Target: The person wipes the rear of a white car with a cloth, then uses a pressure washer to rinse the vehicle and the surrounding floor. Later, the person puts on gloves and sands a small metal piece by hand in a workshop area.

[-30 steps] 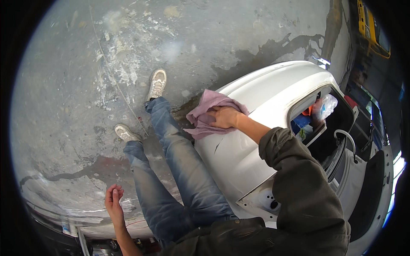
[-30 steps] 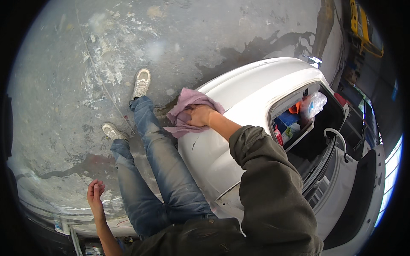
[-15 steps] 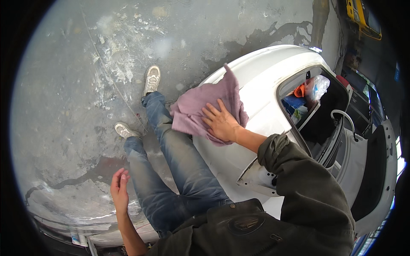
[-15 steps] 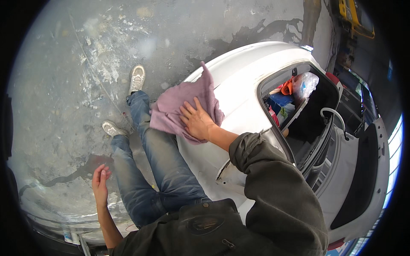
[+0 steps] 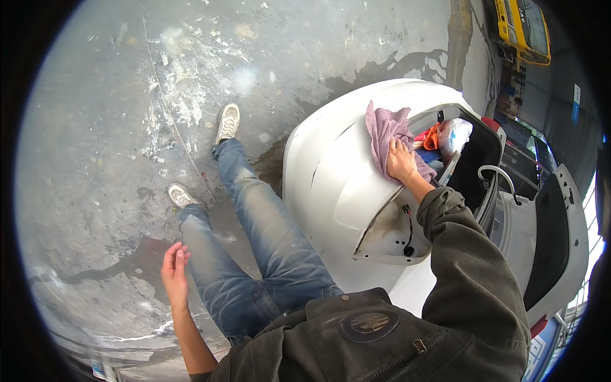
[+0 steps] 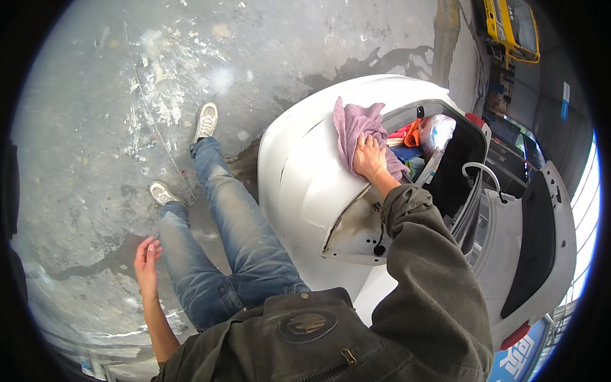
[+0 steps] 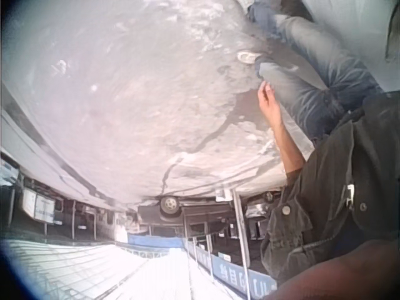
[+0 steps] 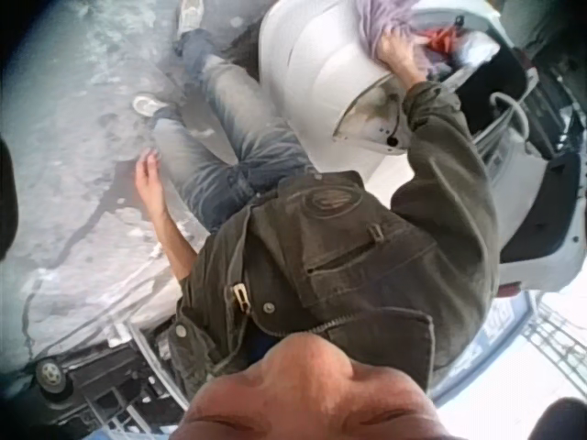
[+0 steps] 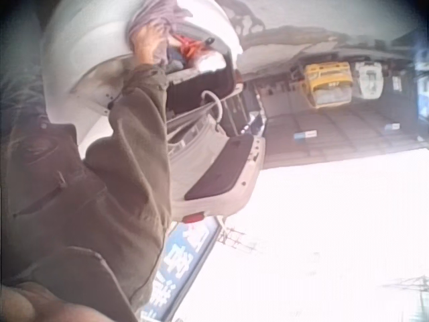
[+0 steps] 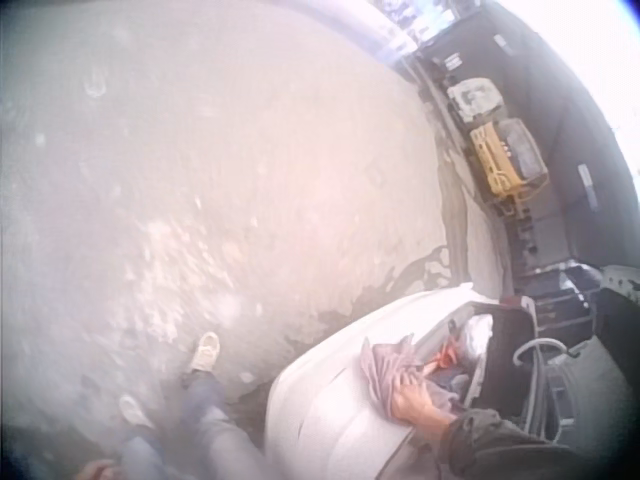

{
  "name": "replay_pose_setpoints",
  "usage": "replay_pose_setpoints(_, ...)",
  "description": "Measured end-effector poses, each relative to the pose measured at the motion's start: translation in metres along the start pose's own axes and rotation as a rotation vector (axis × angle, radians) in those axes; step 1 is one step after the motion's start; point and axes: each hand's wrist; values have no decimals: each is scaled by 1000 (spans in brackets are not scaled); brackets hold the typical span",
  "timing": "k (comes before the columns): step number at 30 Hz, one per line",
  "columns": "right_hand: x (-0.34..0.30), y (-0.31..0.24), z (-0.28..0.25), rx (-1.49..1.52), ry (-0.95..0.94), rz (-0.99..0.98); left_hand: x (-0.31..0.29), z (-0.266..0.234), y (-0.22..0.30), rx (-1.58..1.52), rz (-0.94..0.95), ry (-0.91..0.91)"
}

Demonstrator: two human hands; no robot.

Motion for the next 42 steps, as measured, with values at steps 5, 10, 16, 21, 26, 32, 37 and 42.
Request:
replay_pose_setpoints(5,-51,-92,-3,-187,149,-16,5,-34,-17,54,74,-27)
replay_pose_setpoints(10,-122,-186,61,-549,130,-495,-10,-63,-9,111,156,-13)
replay_pose_setpoints(16,-177,-210,281,-468,-279,-924,-25,-129,-42,61,181,107)
replay_pose_setpoints(21,-137,-214,222,-503,-248,-1017,-21,-142,-53,121,89,140)
replay_pose_setpoints(26,-41,-185,129,-814,-42,-1099,-6,-90,-10,130,52,93)
replay_pose_setpoints(32,46,-89,1,365,229,-369,8,-1,67,191,26,-8)
replay_pose_setpoints(37,115,11,-26,564,378,107,16,73,153,301,-26,-65)
replay_pose_setpoints(42,120,-16,-12,354,385,231,27,115,228,414,8,-87)
Point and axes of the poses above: each hand's wrist, its own x-axis towards the middle knuckle, its own z-axis out of the palm, y = z × x, and after that the axes turned 11 degrees about -z, right-handed
